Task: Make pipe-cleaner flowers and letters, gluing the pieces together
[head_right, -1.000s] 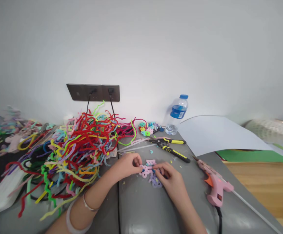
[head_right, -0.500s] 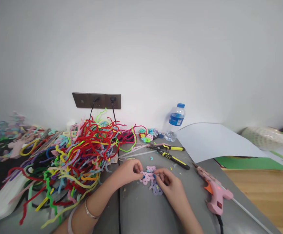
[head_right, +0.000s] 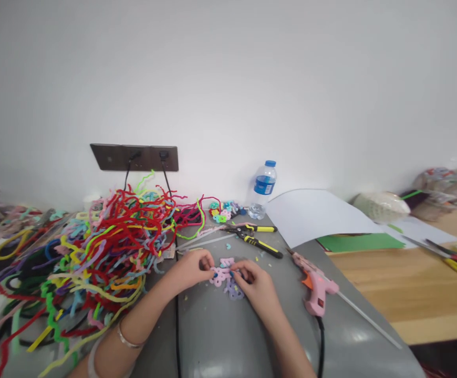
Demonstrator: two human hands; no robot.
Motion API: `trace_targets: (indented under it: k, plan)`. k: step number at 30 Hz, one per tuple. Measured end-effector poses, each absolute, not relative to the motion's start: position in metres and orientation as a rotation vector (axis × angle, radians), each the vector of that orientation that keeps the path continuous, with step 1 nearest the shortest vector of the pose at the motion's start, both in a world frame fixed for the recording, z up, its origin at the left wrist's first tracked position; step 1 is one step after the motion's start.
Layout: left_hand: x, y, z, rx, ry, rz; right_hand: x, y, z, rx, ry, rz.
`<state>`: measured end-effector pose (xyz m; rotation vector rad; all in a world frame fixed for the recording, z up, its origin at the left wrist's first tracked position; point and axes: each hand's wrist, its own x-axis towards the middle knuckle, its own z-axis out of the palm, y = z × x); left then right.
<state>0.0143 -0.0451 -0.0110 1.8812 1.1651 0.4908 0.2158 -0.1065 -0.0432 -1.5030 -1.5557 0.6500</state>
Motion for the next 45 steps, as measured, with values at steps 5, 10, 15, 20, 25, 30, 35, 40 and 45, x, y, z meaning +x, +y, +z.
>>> trace_targets:
  k: [5, 10, 15, 20, 25, 30, 35, 40, 45]
  plan:
    - [0.014, -0.041, -0.014, 1.905, 1.118, 0.497, 0.216, -0.104, -0.051, -1.470, -1.568, 0.605]
    - [0.014, -0.039, -0.015, 1.932, 1.091, 0.494, 0.215, -0.104, -0.052, -1.479, -1.563, 0.581]
    - [0.015, -0.038, -0.014, 1.954, 1.083, 0.488, 0.214, -0.105, -0.051, -1.490, -1.563, 0.580]
    - [0.015, -0.040, -0.010, 1.987, 1.091, 0.489, 0.214, -0.105, -0.048, -1.502, -1.561, 0.587]
    - [0.017, -0.041, -0.010, 2.003, 1.123, 0.483, 0.213, -0.106, -0.046, -1.502, -1.557, 0.588]
    - [0.019, -0.041, -0.012, 2.026, 1.153, 0.489, 0.212, -0.106, -0.044, -1.502, -1.547, 0.591]
    - [0.020, -0.044, -0.010, 2.038, 1.158, 0.497, 0.212, -0.106, -0.043, -1.492, -1.532, 0.618]
    - [0.017, -0.041, -0.004, 2.021, 1.096, 0.530, 0.214, -0.106, -0.042, -1.469, -1.513, 0.681]
    - [0.018, -0.041, -0.001, 2.033, 1.063, 0.582, 0.215, -0.106, -0.042, -1.467, -1.509, 0.671]
